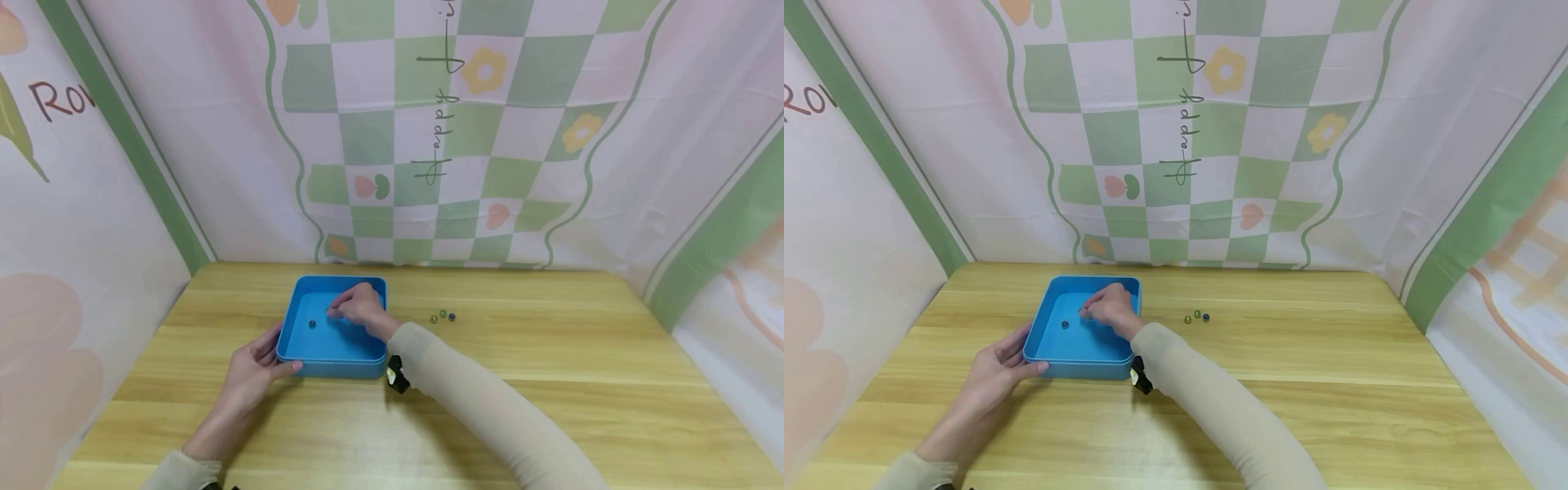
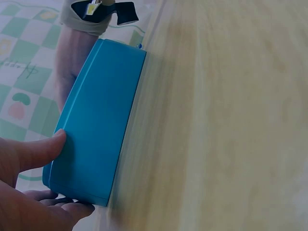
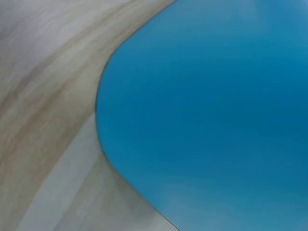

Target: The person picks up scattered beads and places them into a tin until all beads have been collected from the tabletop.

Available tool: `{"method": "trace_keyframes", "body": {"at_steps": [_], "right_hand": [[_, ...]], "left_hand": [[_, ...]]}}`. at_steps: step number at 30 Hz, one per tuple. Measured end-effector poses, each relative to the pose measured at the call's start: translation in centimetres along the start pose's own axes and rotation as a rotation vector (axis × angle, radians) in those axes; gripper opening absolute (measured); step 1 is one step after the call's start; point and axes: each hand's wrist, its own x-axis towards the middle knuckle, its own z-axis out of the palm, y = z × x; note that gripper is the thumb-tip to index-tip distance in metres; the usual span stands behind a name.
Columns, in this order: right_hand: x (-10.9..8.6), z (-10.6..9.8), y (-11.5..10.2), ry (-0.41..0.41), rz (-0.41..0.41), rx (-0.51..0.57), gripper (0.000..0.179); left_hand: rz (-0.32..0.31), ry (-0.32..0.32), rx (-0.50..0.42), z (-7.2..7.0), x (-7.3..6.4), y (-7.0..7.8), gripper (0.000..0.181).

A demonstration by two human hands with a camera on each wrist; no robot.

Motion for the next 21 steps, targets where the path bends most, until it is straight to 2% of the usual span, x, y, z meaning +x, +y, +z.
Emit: {"method": "trace_keyframes", "body": {"at_steps": [6, 15, 21], "right_hand": [[0.04, 0.19, 0.17, -0.012, -0.004, 0.003, 0.01], [0.01, 0.02, 0.19, 0.012, -0.021, 0.009, 0.01], [0.03, -0.43, -0.32, 0.011, -0.002, 0.028, 0.009]], "left_hand": [[-0.002, -0.004, -0.019, -0.08, -0.04, 0.01, 0.086], [0.001, 0.001, -0.019, -0.01, -0.11, 0.06, 0.086], [0.009, 0.003, -0.011, -0.01, -0.15, 0.01, 0.086]]}}
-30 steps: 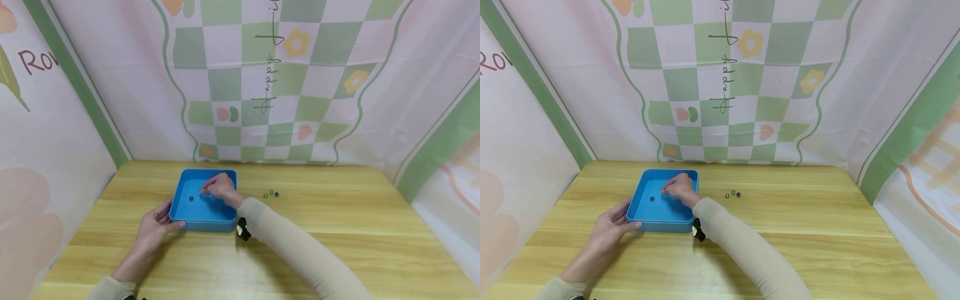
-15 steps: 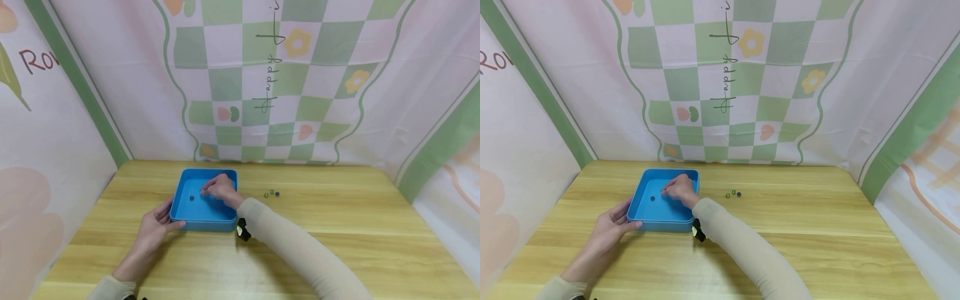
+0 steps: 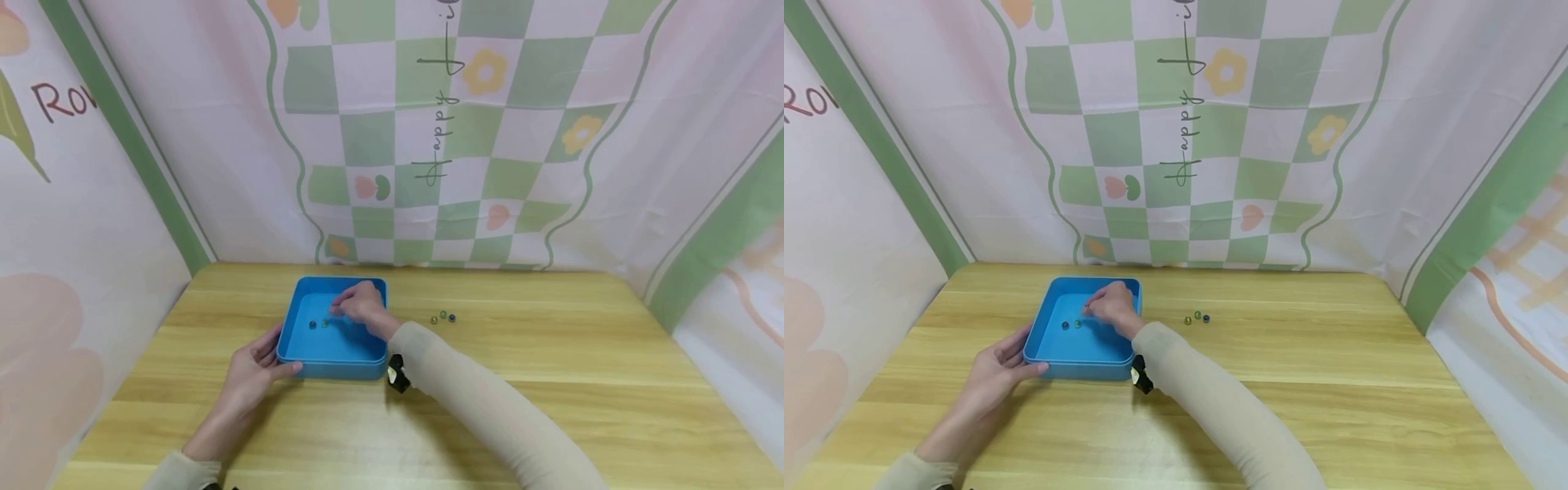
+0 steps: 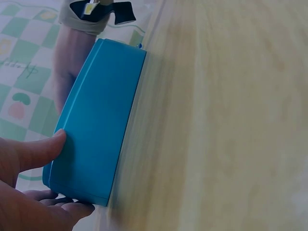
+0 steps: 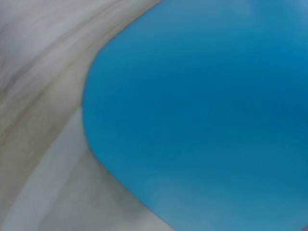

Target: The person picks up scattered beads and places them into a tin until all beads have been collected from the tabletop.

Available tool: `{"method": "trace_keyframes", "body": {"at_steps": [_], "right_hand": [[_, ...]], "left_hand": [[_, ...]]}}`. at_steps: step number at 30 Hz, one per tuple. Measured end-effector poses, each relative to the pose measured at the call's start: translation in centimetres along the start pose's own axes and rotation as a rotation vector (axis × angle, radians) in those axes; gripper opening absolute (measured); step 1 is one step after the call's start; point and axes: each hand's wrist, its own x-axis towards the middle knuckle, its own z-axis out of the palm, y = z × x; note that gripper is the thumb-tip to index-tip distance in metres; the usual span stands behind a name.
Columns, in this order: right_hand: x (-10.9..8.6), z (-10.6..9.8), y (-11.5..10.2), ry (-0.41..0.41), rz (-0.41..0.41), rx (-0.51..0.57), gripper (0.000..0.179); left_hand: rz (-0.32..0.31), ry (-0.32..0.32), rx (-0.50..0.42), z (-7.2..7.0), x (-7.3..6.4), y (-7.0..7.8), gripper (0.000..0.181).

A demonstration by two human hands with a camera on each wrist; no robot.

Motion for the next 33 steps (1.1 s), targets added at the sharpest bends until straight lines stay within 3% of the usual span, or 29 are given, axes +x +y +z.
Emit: {"method": "trace_keyframes", "body": {"at_steps": [17, 33], "right_hand": [[-1.9, -5.3, -2.3, -0.022, -0.149, 0.134, 0.013], [-3.4, -10.3, 0.5, 0.003, -0.119, 0.116, 0.023]], "left_hand": [[0.003, 0.005, 0.031, 0.1, 0.1, 0.0, 0.087], [-0.005, 0.0, 0.022, 0.1, -0.1, 0.1, 0.087]]}}
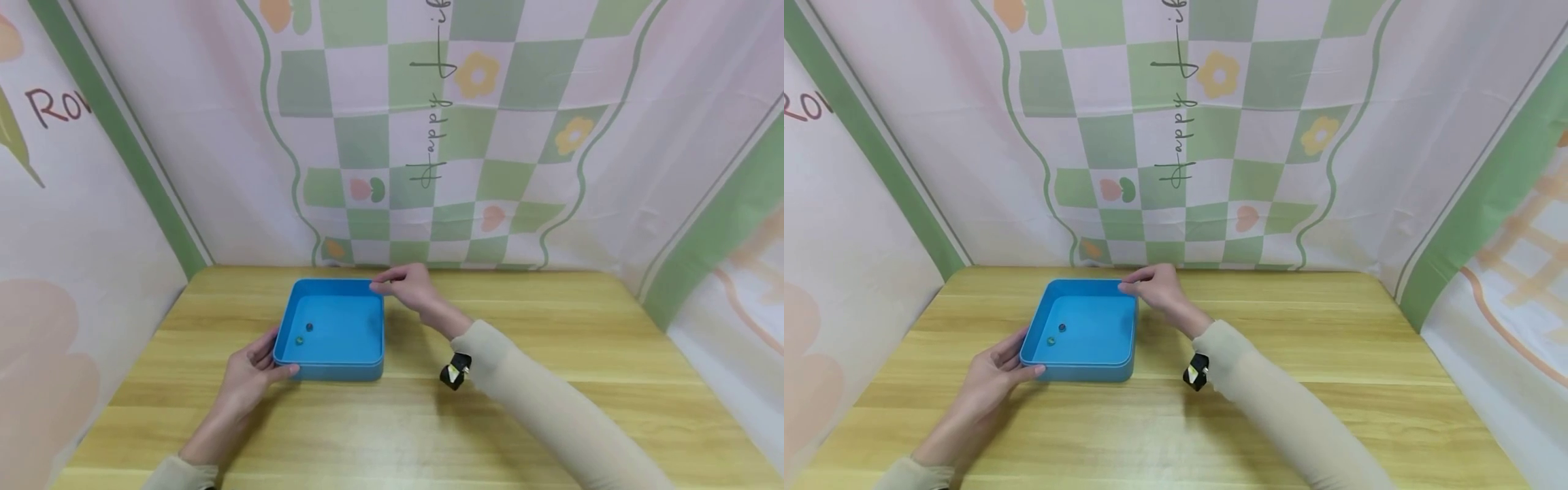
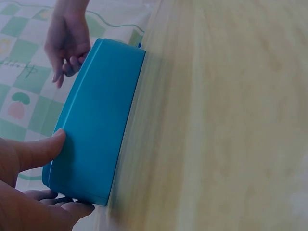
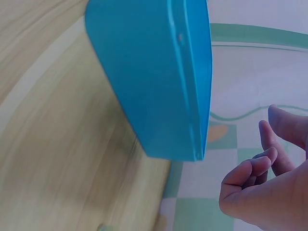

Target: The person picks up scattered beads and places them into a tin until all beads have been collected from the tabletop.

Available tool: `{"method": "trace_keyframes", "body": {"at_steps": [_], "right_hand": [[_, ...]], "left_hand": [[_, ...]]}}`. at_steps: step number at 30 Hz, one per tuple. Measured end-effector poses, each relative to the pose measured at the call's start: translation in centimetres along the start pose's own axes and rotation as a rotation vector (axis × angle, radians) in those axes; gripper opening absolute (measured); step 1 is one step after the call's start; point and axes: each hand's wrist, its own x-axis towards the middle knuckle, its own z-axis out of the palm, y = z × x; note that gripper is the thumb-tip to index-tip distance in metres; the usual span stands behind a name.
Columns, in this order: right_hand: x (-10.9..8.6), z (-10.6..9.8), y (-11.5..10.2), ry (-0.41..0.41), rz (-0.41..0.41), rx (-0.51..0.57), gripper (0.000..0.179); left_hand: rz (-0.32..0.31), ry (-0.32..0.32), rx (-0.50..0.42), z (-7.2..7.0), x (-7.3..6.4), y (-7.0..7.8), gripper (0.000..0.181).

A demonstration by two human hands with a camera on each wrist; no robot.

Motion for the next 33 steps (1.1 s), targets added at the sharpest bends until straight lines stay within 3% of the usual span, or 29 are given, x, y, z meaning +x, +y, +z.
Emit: {"method": "trace_keyframes", "body": {"at_steps": [16, 33], "right_hand": [[-1.4, -2.6, 3.0, 0.027, 0.011, 0.045, 0.025], [-2.2, -5.9, 6.9, 0.101, 0.008, 0.011, 0.032]], "left_hand": [[-0.004, -0.005, -0.026, 0.0, 0.0, 0.0, 0.088], [0.008, -0.011, -0.024, 0.0, 0.1, -0.3, 0.089]]}}
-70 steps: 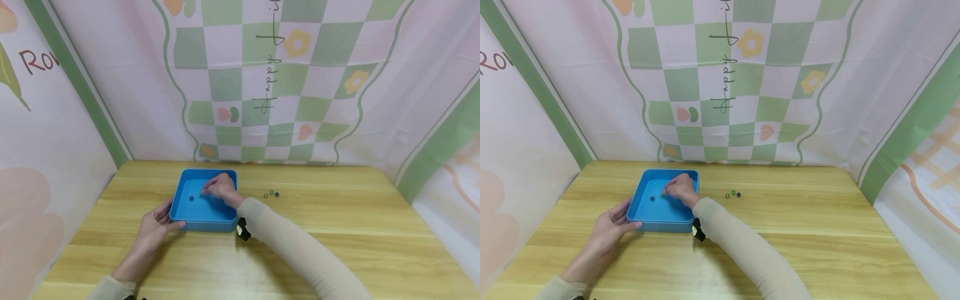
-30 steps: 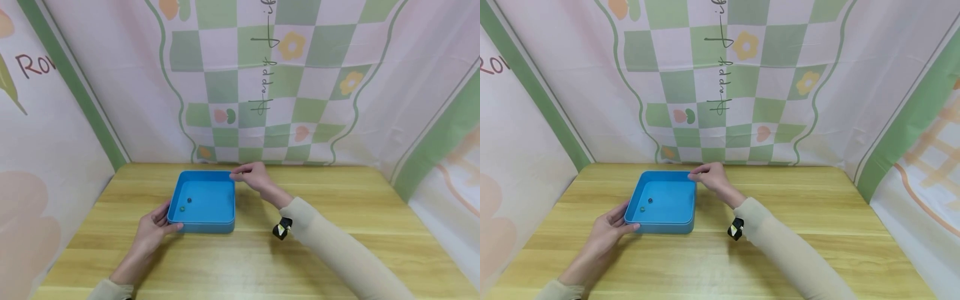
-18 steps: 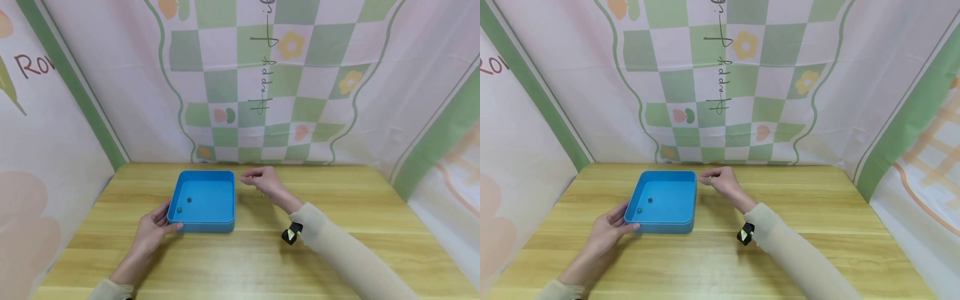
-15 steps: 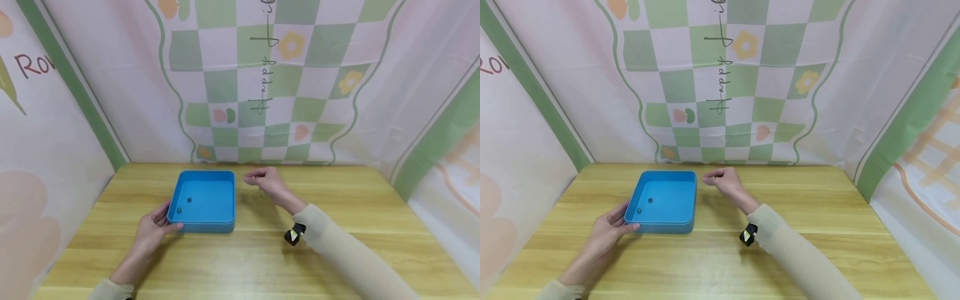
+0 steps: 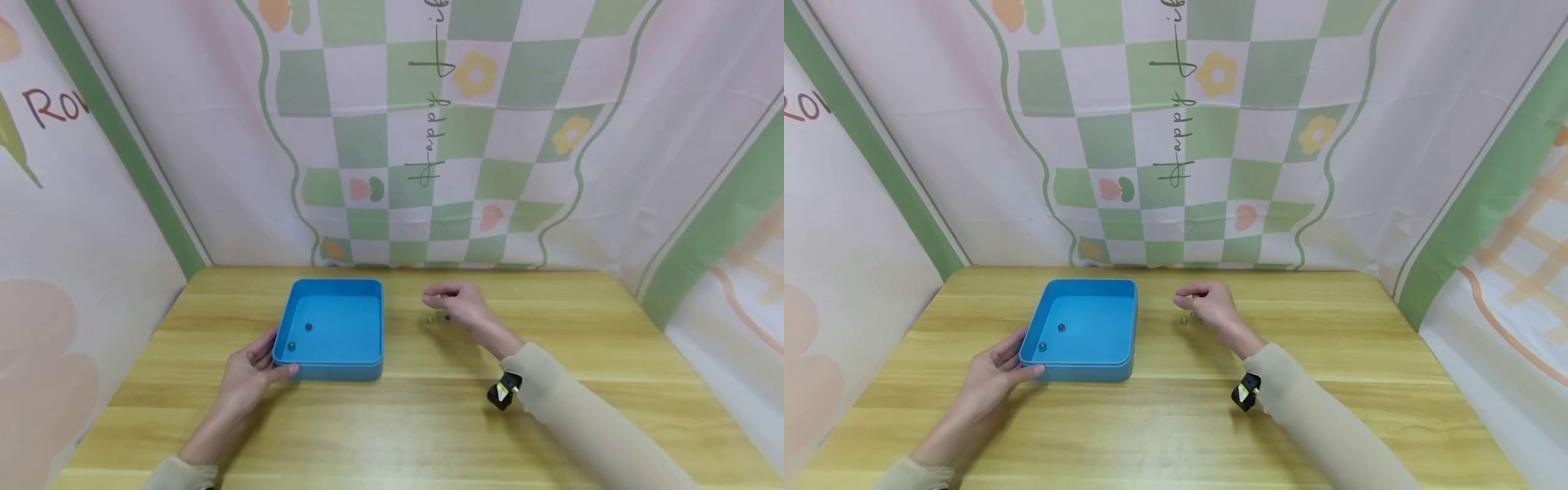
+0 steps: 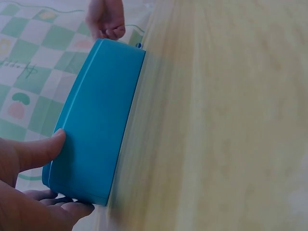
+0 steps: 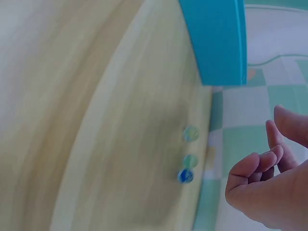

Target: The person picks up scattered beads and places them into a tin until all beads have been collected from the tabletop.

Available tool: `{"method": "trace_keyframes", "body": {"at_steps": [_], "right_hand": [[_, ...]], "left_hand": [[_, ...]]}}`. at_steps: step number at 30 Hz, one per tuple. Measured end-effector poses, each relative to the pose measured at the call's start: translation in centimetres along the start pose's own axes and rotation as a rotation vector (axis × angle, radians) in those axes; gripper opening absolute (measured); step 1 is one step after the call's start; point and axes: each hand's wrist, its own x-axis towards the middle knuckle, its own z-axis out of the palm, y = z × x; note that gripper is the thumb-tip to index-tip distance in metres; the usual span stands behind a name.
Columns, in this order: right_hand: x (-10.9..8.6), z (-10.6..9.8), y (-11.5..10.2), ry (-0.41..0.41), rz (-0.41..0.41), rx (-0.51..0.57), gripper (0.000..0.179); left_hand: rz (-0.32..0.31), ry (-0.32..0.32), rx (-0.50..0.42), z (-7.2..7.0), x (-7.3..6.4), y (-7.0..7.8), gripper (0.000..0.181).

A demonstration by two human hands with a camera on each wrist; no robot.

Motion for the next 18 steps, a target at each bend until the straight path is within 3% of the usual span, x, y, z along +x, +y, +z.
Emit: {"method": "trace_keyframes", "body": {"at_steps": [18], "right_hand": [[0.3, -2.6, 3.7, 0.035, 0.071, -0.045, 0.032]], "left_hand": [[-0.008, 0.011, 0.009, 0.1, 0.0, 0.3, 0.087]]}}
